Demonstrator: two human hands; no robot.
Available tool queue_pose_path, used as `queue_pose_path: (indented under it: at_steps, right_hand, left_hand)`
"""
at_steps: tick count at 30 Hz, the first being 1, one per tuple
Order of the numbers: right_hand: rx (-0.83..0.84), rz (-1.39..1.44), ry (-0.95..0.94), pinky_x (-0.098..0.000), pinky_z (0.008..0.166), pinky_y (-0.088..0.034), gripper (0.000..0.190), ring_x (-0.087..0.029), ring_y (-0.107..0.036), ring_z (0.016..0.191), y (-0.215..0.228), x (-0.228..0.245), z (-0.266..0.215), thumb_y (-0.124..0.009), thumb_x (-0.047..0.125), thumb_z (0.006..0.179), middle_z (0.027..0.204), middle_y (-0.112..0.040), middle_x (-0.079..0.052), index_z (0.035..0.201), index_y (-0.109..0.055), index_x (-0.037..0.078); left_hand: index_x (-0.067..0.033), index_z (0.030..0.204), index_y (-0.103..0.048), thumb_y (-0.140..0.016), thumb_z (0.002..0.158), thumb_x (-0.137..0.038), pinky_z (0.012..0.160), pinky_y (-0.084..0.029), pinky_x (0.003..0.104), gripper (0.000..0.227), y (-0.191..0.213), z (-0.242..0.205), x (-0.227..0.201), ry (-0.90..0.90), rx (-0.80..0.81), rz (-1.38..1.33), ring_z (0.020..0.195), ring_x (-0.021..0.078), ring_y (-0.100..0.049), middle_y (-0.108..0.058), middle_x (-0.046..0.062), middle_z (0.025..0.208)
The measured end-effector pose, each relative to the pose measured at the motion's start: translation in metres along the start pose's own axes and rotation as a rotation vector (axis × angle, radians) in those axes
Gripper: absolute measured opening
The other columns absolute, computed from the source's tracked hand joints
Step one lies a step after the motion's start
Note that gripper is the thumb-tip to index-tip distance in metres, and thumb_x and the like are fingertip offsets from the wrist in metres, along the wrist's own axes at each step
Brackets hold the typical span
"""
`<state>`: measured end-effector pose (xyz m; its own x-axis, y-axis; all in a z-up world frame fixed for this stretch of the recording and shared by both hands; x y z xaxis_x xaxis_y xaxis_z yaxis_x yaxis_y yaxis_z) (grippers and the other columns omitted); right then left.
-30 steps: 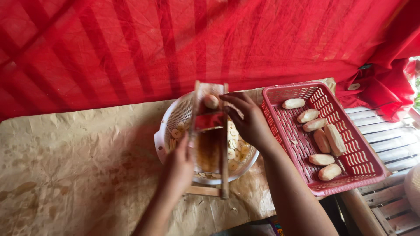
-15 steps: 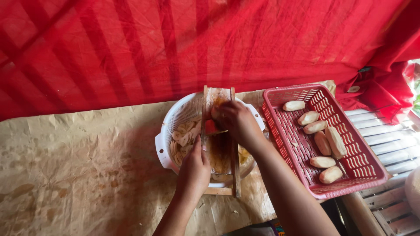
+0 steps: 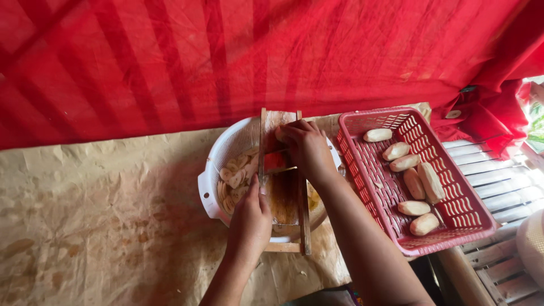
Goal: The person slices plantains into thin rounds using a wooden mandoline slicer, dropping the slices into a white strainer bowl and reaching into a red basket to pick up new plantains.
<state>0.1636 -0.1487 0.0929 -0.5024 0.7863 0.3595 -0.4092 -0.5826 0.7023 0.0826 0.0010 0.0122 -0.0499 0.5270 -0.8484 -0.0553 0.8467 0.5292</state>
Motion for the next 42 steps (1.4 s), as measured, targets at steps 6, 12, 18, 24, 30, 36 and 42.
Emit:
queue_pose_path:
  at_steps: [6, 12, 18, 24, 30, 36, 42]
  right_hand:
    - [0.072, 0.202, 0.1, -0.0421, 0.092, -0.053, 0.033, -0.035, -0.065, 0.108, 0.022, 0.054, -0.07, -0.066, 0.006, 0.085, 0.119, -0.069, -0.015, 0.117, -0.074, 0.004]
    - [0.069, 0.148, 0.051, -0.041, 0.091, -0.053, 0.031, -0.032, -0.066, 0.103, 0.018, 0.057, -0.089, -0.067, 0.007, 0.086, 0.115, -0.072, -0.013, 0.116, -0.076, 0.006]
    - [-0.019, 0.052, 0.038, -0.0467, 0.091, -0.05, 0.018, -0.035, -0.065, 0.108, -0.002, 0.011, 0.011, -0.068, 0.006, 0.086, 0.111, -0.073, -0.011, 0.102, -0.078, 0.006]
    - [0.112, 0.233, 0.002, -0.0402, 0.089, -0.055, 0.022, -0.031, -0.068, 0.103, 0.018, 0.059, -0.085, -0.07, 0.011, 0.088, 0.11, -0.07, -0.011, 0.11, -0.076, 0.008]
    - [0.072, 0.092, -0.025, -0.0408, 0.09, -0.05, 0.017, -0.032, -0.066, 0.104, 0.002, 0.027, -0.063, -0.07, 0.01, 0.086, 0.108, -0.07, -0.01, 0.101, -0.077, 0.01]
    - [-0.019, -0.047, 0.007, -0.0535, 0.089, -0.042, 0.023, -0.035, -0.063, 0.11, -0.003, 0.008, 0.006, -0.07, 0.007, 0.085, 0.113, -0.069, -0.011, 0.107, -0.078, 0.011]
    - [0.132, 0.035, 0.06, -0.0442, 0.09, -0.047, 0.04, -0.03, -0.063, 0.108, 0.02, 0.069, -0.106, -0.07, 0.013, 0.078, 0.115, -0.07, -0.007, 0.118, -0.075, 0.014]
  left_hand:
    - [-0.0028, 0.148, -0.045, -0.046, 0.099, -0.016, 0.086, -0.056, 0.046, 0.051, -0.002, 0.003, 0.003, -0.078, -0.042, -0.013, 0.104, 0.0384, -0.072, -0.072, 0.025, 0.111]
    - [-0.0027, 0.149, -0.046, -0.044, 0.1, -0.018, 0.084, -0.057, 0.046, 0.051, 0.0, -0.001, -0.003, -0.069, -0.016, -0.008, 0.102, 0.039, -0.072, -0.072, 0.026, 0.109]
    - [-0.0049, 0.149, -0.046, -0.044, 0.102, -0.02, 0.082, -0.055, 0.049, 0.049, 0.003, -0.001, -0.006, -0.028, -0.034, 0.01, 0.101, 0.0415, -0.07, -0.071, 0.028, 0.107]
    - [-0.0025, 0.148, -0.047, -0.045, 0.1, -0.016, 0.083, -0.056, 0.048, 0.049, -0.004, 0.0, 0.007, -0.049, -0.04, -0.011, 0.101, 0.0407, -0.071, -0.071, 0.028, 0.107]
    - [-0.0046, 0.149, -0.047, -0.045, 0.102, -0.02, 0.083, -0.057, 0.047, 0.049, -0.009, 0.0, 0.011, -0.048, -0.033, 0.037, 0.098, 0.0405, -0.072, -0.072, 0.027, 0.105]
    - [-0.0039, 0.149, -0.043, -0.044, 0.101, -0.02, 0.081, -0.056, 0.049, 0.051, -0.003, -0.001, 0.001, -0.043, -0.045, 0.038, 0.098, 0.0411, -0.072, -0.07, 0.026, 0.109]
    - [-0.0047, 0.15, -0.044, -0.043, 0.102, -0.022, 0.083, -0.057, 0.048, 0.05, -0.004, -0.002, 0.005, -0.012, -0.029, 0.014, 0.102, 0.0398, -0.071, -0.07, 0.026, 0.11]
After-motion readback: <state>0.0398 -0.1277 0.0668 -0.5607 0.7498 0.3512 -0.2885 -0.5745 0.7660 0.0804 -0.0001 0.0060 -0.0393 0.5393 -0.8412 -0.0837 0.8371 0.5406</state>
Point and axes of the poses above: each hand's wrist, its own z-axis towards the middle knuckle, its own y-axis out of the back of the hand, x = y × z, the point moved 9 cm from there along z, towards the middle knuckle
